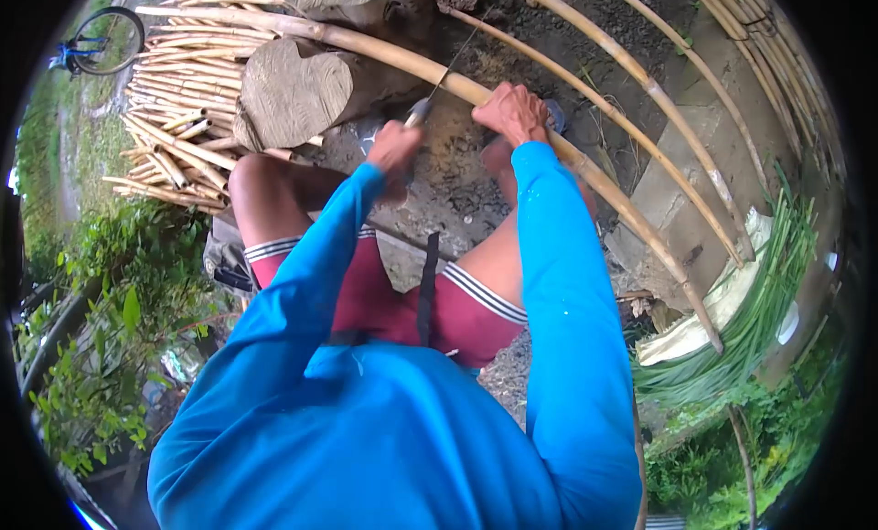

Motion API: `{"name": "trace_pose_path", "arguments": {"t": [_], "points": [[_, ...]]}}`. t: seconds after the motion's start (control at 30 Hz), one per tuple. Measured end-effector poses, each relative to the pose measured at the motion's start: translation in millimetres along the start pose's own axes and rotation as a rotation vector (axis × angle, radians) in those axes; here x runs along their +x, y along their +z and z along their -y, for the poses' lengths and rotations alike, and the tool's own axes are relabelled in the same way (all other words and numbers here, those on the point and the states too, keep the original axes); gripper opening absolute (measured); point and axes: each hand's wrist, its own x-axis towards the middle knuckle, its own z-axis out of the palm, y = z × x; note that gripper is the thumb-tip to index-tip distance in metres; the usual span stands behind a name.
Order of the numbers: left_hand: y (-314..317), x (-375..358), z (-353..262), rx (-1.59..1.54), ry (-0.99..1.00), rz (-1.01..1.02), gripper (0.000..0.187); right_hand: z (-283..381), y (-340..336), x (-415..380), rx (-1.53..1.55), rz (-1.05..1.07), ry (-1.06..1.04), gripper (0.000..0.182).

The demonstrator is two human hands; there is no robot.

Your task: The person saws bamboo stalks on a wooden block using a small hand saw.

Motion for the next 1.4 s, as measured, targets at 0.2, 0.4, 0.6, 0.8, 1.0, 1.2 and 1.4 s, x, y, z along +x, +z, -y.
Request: {"name": "trace_pose_path", "arguments": {"t": [0.2, 0.4, 0.6, 0.8, 1.0, 1.2, 1.4], "points": [[14.8, -11.5, 20.7, 0.203, 0.152, -0.090, 0.041, -2.0, -9.7, 7.4, -0.007, -0.012, -0.032, 0.046], [25.5, -5.1, 20.8, 0.269, 0.113, -0.003, 0.041, -2.1, -0.8, -0.4, -0.046, -0.034, -0.017, 0.045], [32.7, -60.3, 27.4, -0.303, -0.368, -0.169, 0.046, 1.3, -11.7, 12.1, -0.011, -0.065, -0.080, 0.042], [15.2, -97.5, 16.1, -0.592, -0.261, -0.098, 0.039, -1.2, -11.6, 3.8, -0.044, -0.030, -0.058, 0.043], [-7.0, -108.3, 8.6, -0.541, -0.217, -0.157, 0.039, -2.3, -9.1, 3.2, -0.027, -0.007, -0.035, 0.044], [-10.5, 2.8, -35.1, -0.463, -0.226, -0.214, 0.046, -11.3, 2.2, 2.2, -0.022, 0.001, -0.043, 0.046], [17.0, -33.3, 8.7, -0.460, -0.088, -0.202, 0.049, 0.9, -8.3, 3.1, -0.024, 0.005, -0.036, 0.043]]}}
